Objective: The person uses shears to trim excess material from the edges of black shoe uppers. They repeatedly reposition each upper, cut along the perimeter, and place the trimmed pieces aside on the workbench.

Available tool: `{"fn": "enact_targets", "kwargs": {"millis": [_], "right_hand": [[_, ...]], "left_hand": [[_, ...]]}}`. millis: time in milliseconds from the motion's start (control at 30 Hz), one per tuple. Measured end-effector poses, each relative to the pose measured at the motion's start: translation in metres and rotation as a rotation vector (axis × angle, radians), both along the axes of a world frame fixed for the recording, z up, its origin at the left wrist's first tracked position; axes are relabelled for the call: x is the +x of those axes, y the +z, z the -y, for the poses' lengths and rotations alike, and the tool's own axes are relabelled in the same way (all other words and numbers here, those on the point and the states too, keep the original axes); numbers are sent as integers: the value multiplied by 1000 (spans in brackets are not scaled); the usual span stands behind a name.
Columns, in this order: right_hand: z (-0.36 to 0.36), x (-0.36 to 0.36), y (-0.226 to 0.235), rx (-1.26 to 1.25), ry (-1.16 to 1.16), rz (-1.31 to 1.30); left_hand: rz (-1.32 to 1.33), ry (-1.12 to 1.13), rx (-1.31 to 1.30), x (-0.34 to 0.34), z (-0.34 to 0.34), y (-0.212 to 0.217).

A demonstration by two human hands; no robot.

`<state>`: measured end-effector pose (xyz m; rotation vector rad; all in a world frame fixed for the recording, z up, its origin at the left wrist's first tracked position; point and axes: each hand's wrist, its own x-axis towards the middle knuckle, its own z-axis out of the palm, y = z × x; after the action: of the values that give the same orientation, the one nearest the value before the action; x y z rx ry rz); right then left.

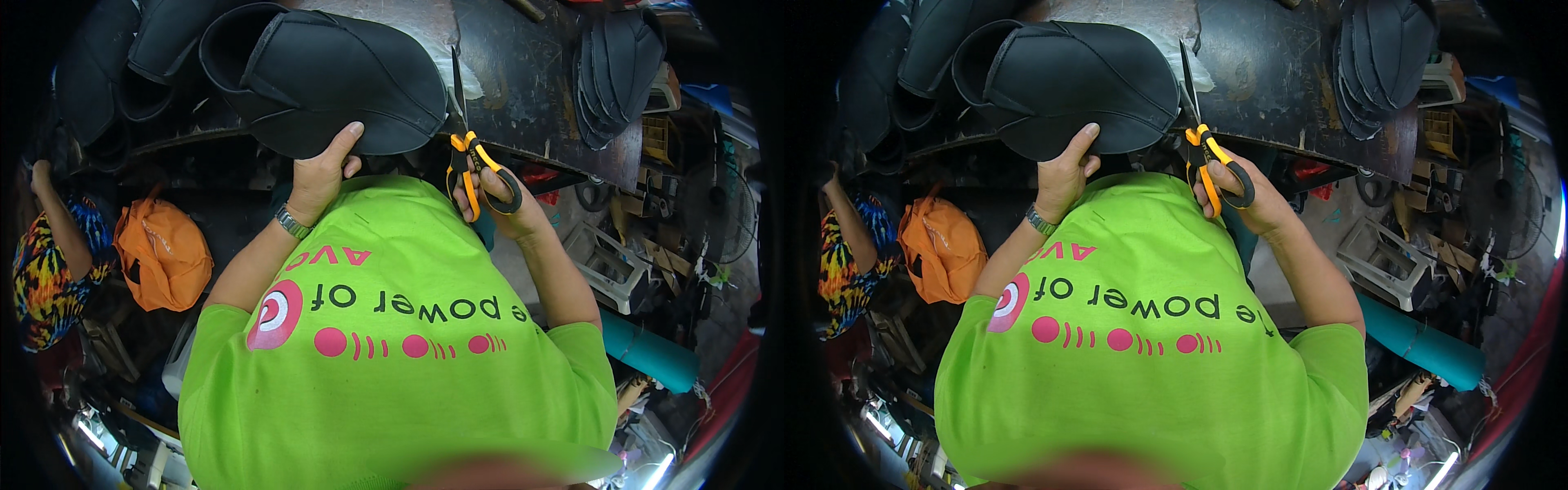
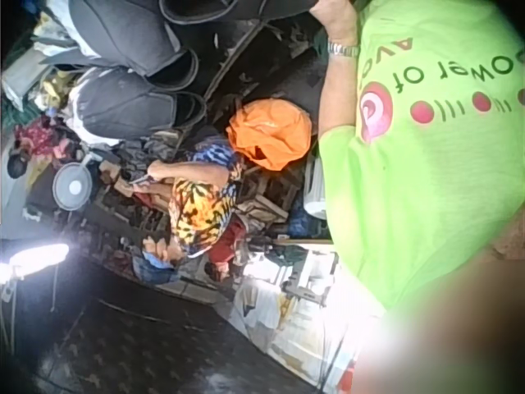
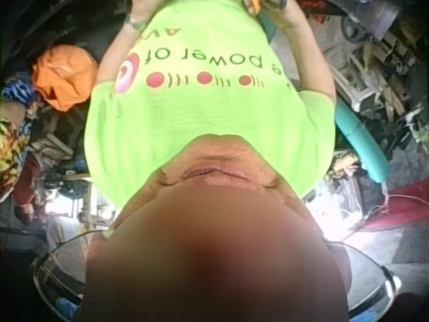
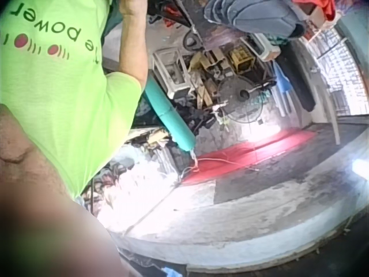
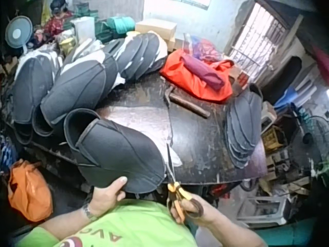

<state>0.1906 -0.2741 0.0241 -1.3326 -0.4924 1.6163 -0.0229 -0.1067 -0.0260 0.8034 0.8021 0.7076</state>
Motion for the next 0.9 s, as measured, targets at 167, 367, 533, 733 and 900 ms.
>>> {"fn": "enact_targets", "kwargs": {"millis": [167,367,533,733,900], "right_hand": [[-2,1,4,-37,40,72],[-1,-3,4,-48,-19,7],[-2,-5,5,-38,-18,42],[-3,-10,9,-76,-65,99],[-5,-15,12,-98,-135,126]], "left_hand": [[39,-5,-30,1,0,1],[42,1,5,1,0,2],[25,13,3,1,1,5],[-5,14,15,2,3,11],[-5,18,31,2,5,14]]}}
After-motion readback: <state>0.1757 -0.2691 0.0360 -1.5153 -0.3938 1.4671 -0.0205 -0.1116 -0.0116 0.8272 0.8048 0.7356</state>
